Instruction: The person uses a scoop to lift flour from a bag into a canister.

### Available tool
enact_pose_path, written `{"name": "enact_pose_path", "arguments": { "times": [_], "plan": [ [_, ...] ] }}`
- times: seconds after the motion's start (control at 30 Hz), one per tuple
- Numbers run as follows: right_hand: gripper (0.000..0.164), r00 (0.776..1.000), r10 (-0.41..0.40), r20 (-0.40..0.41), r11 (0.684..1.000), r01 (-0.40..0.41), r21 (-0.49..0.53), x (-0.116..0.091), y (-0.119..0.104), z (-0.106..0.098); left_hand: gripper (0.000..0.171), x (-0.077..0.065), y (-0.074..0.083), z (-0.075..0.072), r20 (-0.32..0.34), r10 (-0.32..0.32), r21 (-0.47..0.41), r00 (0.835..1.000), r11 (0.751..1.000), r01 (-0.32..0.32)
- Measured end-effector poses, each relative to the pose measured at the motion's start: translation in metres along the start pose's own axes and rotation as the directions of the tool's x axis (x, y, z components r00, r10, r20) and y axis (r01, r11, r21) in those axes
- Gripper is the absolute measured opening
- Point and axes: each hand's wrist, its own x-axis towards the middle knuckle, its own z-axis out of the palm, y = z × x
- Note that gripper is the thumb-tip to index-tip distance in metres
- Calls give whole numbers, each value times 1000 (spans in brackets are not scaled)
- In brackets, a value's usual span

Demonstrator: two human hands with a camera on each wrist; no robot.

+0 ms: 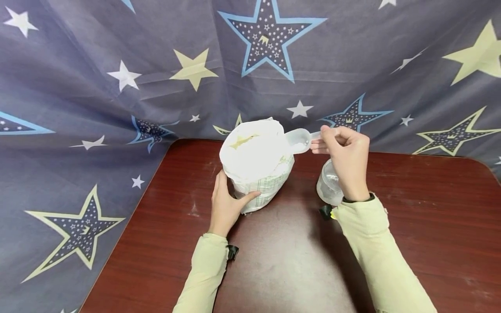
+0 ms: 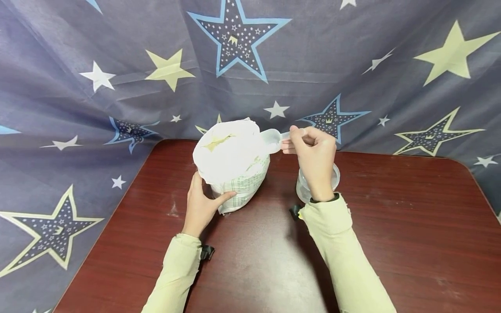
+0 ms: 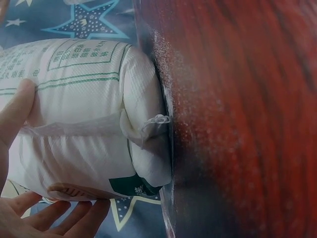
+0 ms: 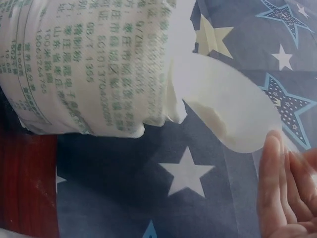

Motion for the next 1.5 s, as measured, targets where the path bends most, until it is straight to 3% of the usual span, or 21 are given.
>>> {"name": "enact_pose_path", "arguments": {
  "times": [0.4, 0.73, 1.17, 1.5],
  "plan": [
    [26, 998, 55, 36, 998, -55, 5, -4, 15, 10, 103, -2, 1, 2, 2, -15, 1, 1000, 1000, 15],
    [31, 988, 119, 100, 993, -116, -29, -4, 27, 27, 99, -1, 0, -1, -10, 12, 4, 1000, 1000, -12],
    [27, 962, 174, 209, 985, -169, -44, -7, 27, 51, 97, 0, -1, 0, -3, 29, 13, 1000, 1000, -29],
    [28, 955, 221, 198, 973, -203, -109, -9, 24, 62, 97, 0, -2, 1, -4, 35, 7, 999, 999, -35]
  ]
}}
